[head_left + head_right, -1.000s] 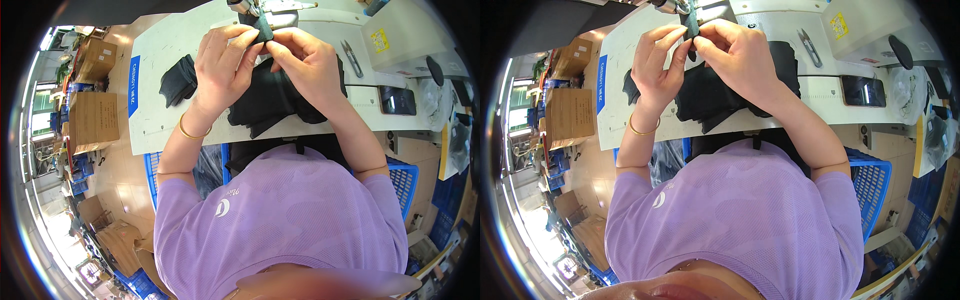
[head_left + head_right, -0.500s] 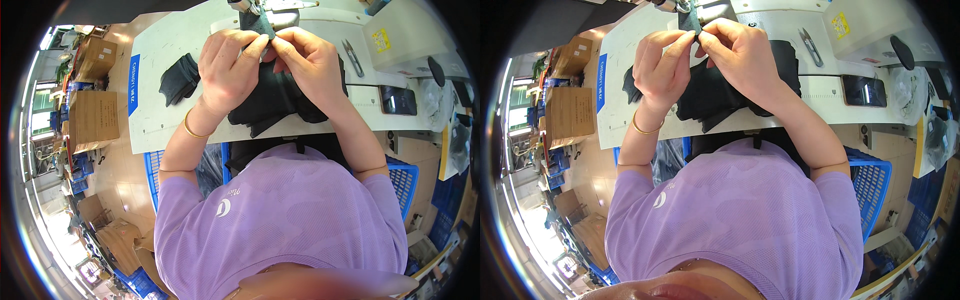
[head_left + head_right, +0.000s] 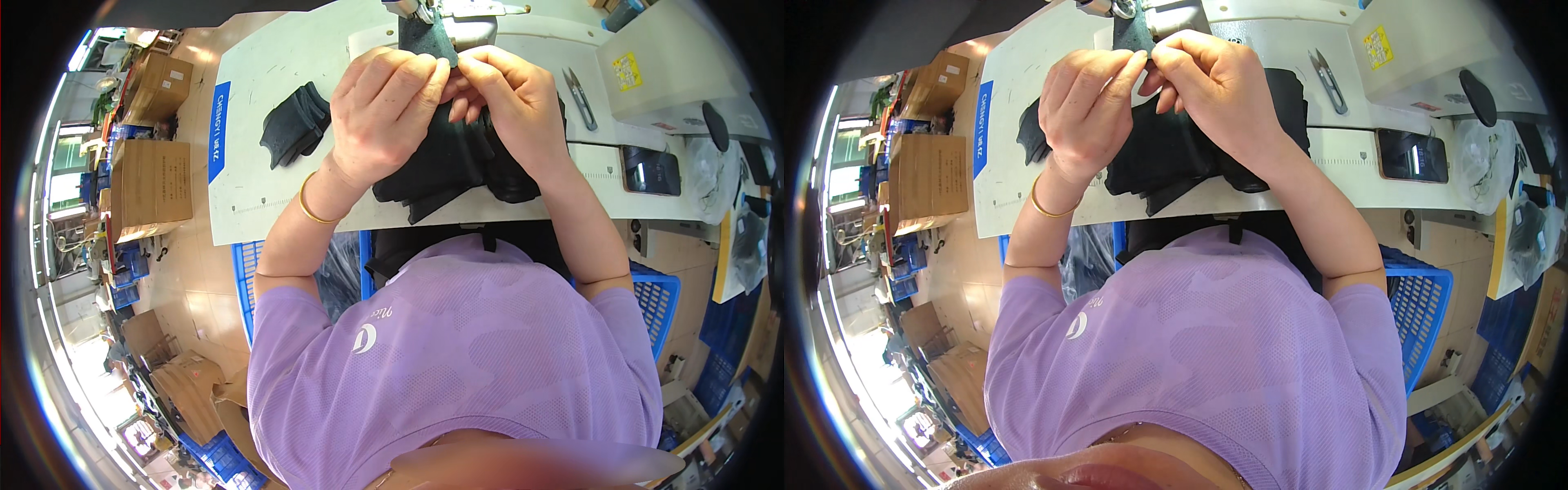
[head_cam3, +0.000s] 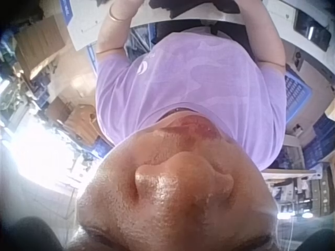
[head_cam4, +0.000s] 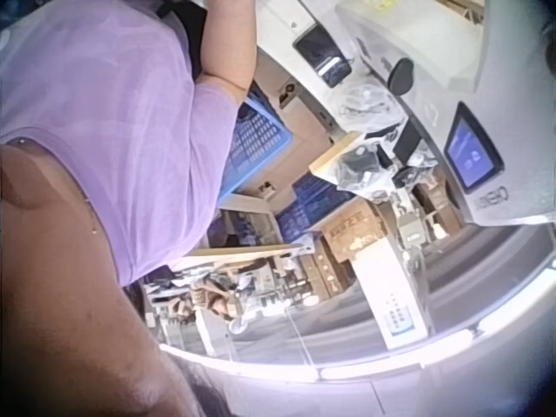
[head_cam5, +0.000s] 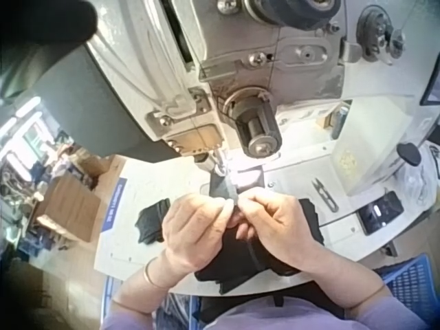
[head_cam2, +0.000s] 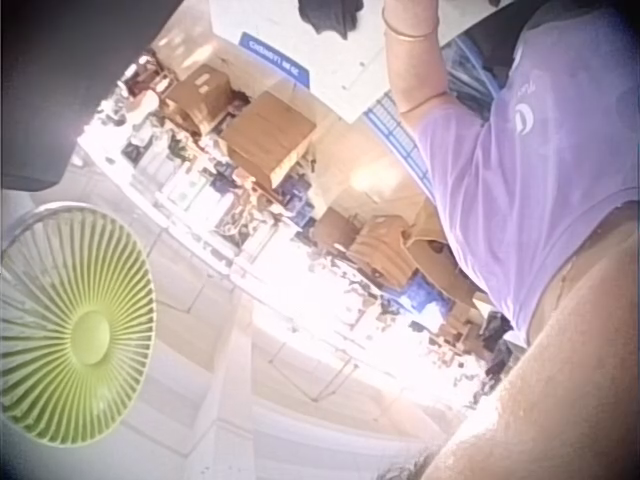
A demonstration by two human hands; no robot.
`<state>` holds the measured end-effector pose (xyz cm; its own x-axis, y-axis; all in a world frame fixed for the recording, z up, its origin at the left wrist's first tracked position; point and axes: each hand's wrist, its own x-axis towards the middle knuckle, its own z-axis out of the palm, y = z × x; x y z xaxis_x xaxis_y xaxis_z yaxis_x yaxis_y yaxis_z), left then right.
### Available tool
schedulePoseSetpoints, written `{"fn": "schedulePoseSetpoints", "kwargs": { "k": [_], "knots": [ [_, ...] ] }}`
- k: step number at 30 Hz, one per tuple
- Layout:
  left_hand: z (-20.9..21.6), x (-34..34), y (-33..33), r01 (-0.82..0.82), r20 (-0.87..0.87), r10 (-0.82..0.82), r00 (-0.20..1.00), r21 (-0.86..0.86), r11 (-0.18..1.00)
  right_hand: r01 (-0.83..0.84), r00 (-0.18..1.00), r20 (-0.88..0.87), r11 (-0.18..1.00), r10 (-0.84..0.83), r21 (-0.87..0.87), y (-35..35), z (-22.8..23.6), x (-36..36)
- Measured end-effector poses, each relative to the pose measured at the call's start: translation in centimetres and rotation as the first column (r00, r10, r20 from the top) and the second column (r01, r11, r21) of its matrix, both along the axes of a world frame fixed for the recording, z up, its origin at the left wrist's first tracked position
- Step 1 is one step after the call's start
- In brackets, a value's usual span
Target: Sewing together black fabric components of a shoe using an industrial sewing machine and trimming excess thread with snips.
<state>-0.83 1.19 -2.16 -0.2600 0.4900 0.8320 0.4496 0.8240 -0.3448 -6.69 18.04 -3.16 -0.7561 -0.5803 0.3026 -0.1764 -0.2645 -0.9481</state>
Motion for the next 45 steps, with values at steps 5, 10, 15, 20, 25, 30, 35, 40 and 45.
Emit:
{"fn": "schedulePoseSetpoints", "kwargs": {
  "k": [5, 10, 15, 20, 25, 30, 35, 40, 45],
  "knots": [
    [0.0, 0.2, 0.3, -0.026, 0.069, 0.021, 0.997, 0.067, 0.997, 0.106, 0.982, -0.171, 0.983, -0.080, 0.147, 0.0, 0.7, -0.4],
    [-0.9, -0.1, -0.1, -0.116, -0.051, 0.120, 0.991, 0.083, 0.990, 0.131, 0.984, -0.137, 0.986, -0.116, 0.105, -0.3, 0.8, 0.3],
    [-1.0, -0.2, -0.8, -0.040, -0.092, 0.043, 0.995, 0.038, 0.998, 0.128, 0.991, -0.040, 0.989, -0.125, 0.080, -0.6, 0.5, 0.5],
    [-0.8, -0.5, -1.2, -0.025, -0.126, 0.024, 0.992, -0.006, 1.000, 0.130, 0.991, -0.024, 0.990, -0.129, 0.053, -1.0, 0.1, 0.5],
    [-0.7, -1.0, -1.6, -0.003, -0.121, 0.003, 0.993, -0.004, 1.000, 0.131, 0.991, -0.019, 0.991, -0.131, 0.030, -1.3, 0.2, 0.3],
    [-0.8, -1.5, -2.1, -0.009, -0.151, 0.007, 0.988, -0.009, 1.000, 0.131, 0.991, -0.018, 0.991, -0.131, 0.022, -1.6, 0.1, 0.0],
    [-0.9, -2.2, -2.5, 0.002, -0.153, -0.002, 0.988, 0.002, 1.000, 0.141, 0.989, -0.042, 0.990, -0.140, 0.012, -1.7, 0.1, -0.1],
    [-1.0, -2.9, -3.1, 0.016, -0.161, -0.015, 0.987, 0.002, 1.000, 0.136, 0.991, -0.022, 0.990, -0.135, 0.024, -1.5, 0.1, 0.1],
    [-1.0, -3.7, -3.6, 0.039, -0.172, -0.037, 0.984, 0.009, 0.999, 0.118, 0.993, 0.016, 0.992, -0.119, 0.038, -1.3, -0.1, 0.3]
  ]
}}
